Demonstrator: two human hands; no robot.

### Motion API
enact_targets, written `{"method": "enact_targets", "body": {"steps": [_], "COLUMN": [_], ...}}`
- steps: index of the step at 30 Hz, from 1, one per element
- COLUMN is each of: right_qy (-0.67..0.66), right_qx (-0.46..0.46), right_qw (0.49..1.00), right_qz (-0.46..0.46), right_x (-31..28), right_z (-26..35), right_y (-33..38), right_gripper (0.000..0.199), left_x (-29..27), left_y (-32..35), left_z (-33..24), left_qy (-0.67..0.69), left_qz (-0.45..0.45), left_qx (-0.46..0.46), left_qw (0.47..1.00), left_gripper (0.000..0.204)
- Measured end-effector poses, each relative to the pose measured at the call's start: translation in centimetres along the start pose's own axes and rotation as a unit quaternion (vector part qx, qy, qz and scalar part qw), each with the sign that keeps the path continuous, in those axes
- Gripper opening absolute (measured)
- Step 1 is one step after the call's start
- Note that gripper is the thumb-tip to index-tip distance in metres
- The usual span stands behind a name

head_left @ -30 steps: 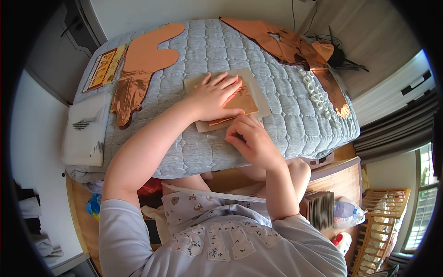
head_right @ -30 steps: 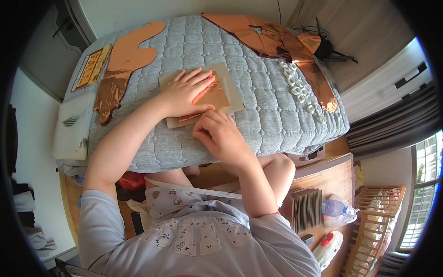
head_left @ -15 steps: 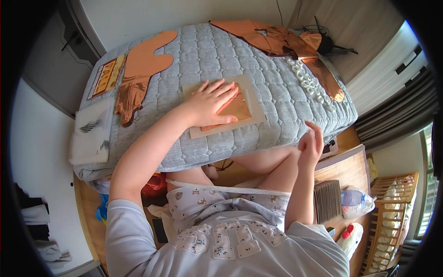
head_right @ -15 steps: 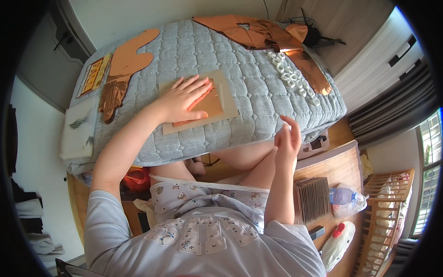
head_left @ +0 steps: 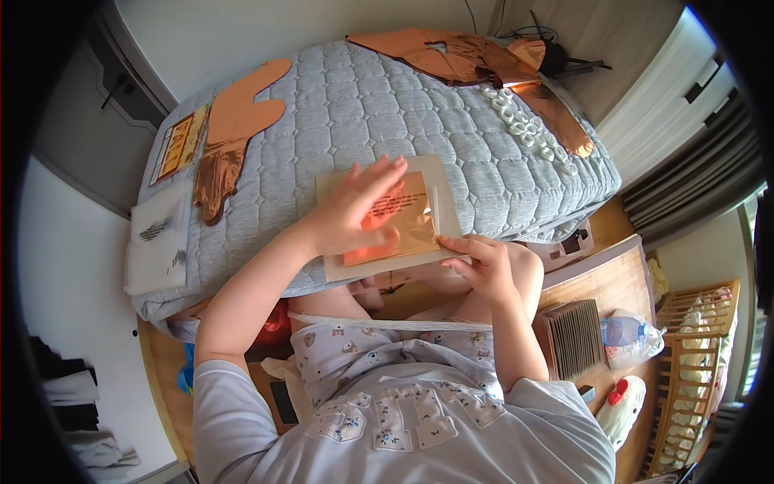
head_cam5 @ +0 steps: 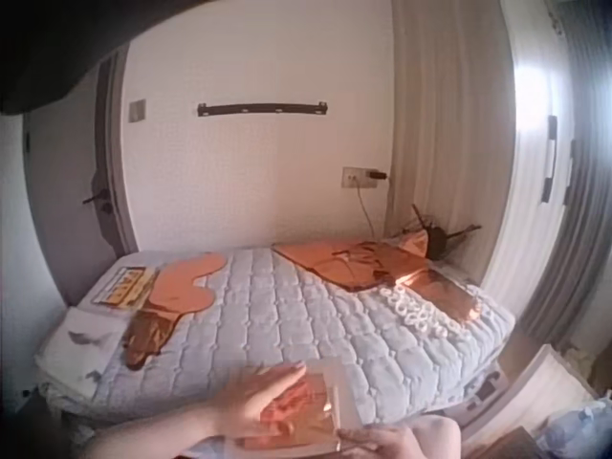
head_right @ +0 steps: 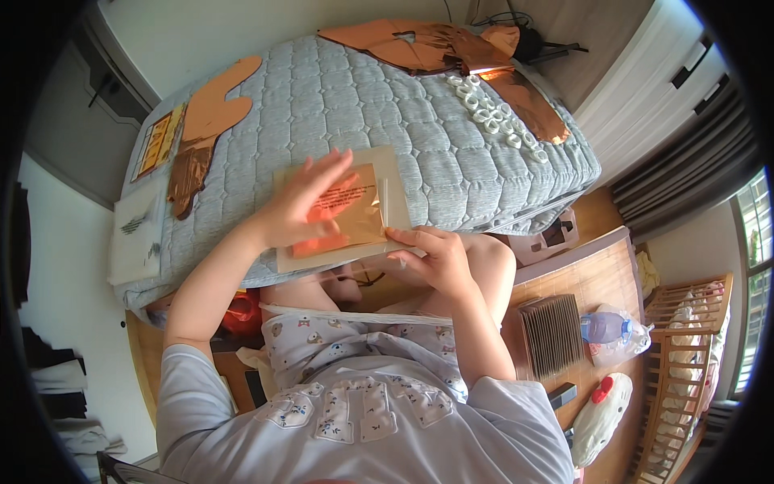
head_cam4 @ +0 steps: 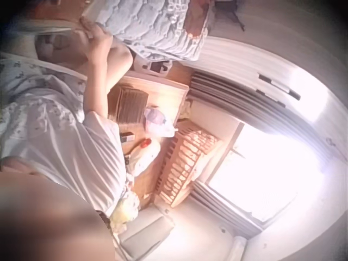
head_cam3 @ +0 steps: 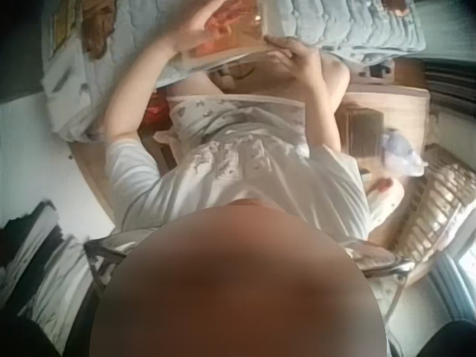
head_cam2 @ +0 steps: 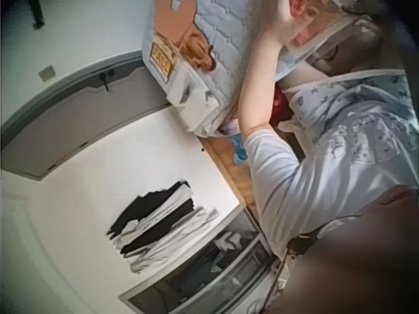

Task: The person is folding and packaging rose gold letter balloons on a bed surface.

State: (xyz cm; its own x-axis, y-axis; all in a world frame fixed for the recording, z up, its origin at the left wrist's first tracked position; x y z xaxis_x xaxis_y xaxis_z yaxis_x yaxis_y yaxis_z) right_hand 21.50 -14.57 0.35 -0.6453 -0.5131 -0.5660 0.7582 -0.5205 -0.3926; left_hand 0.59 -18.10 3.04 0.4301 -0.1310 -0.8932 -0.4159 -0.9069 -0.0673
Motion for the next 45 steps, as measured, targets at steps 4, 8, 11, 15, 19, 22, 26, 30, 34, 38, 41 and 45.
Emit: {"method": "enact_targets", "body": {"steps": [4, 8, 11, 15, 19, 22, 26, 30, 34, 38, 41, 45], "right_qy": [-0.002, 0.043, 0.080, 0.139, 0.131, 0.042, -0.173, -0.323, -0.394, -0.386, -0.384, -0.380], "right_qx": [0.024, -0.004, -0.024, -0.072, -0.066, -0.036, 0.049, 0.113, 0.189, 0.206, 0.207, 0.216], "right_qw": [1.000, 0.999, 0.996, 0.987, 0.986, 0.994, 0.982, 0.939, 0.898, 0.896, 0.893, 0.887], "right_qz": [0.000, -0.031, -0.023, 0.034, 0.079, 0.090, 0.048, -0.023, -0.046, -0.082, -0.112, -0.149], "right_x": [-0.1, -0.9, -0.7, -0.1, 0.4, 1.3, 2.2, 2.7, 3.9, 4.4, 4.5, 4.4], "right_z": [-0.3, 0.5, 1.2, 2.3, 1.6, 1.2, -0.5, -2.4, -4.0, -4.1, -4.4, -4.7], "right_y": [0.2, 1.1, 1.3, 1.7, 2.5, 3.1, 4.0, 5.3, 6.2, 5.9, 6.2, 6.8], "right_gripper": [0.037, 0.040, 0.040, 0.043, 0.043, 0.039, 0.030, 0.020, 0.014, 0.013, 0.011, 0.010], "left_x": [-4.0, -0.8, 3.0, 4.0, 4.0, 4.0, 4.7, 4.4, 6.3, 7.8, 8.4, 10.6], "left_y": [4.5, 8.3, 10.5, 11.7, 13.6, 15.4, 16.0, 17.3, 18.3, 17.9, 17.7, 17.9], "left_z": [0.9, -3.9, -4.8, -4.8, -4.9, -3.2, -2.1, -2.0, -0.6, 0.3, 1.0, 2.2], "left_qy": [0.230, 0.056, -0.140, -0.214, -0.162, 0.016, 0.101, 0.121, 0.224, 0.302, 0.364, 0.415], "left_qz": [-0.160, -0.009, -0.022, -0.104, -0.196, -0.281, -0.282, -0.389, -0.364, -0.352, -0.380, -0.392], "left_qx": [0.015, 0.076, 0.040, 0.034, 0.090, 0.116, 0.103, 0.030, -0.101, -0.134, -0.132, -0.157], "left_qw": [0.960, 0.996, 0.989, 0.971, 0.963, 0.952, 0.948, 0.913, 0.898, 0.876, 0.840, 0.806], "left_gripper": [0.101, 0.087, 0.074, 0.053, 0.031, 0.028, 0.028, 0.027, 0.027, 0.026, 0.025, 0.023]}}
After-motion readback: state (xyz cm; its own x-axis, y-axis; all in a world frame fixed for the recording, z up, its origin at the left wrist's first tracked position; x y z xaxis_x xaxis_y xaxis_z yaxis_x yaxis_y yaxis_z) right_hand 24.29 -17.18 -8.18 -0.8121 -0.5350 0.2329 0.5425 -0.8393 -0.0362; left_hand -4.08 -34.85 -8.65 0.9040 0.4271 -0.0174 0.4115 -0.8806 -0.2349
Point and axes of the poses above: each hand's wrist, its own y-axis away from the middle knuckle, its own x-axis out of the palm, z = x × y, the point moved 9 cm from there along -y, towards the middle knuckle, and after that the axes turned 9 degrees about z, right-handed, at the moved point
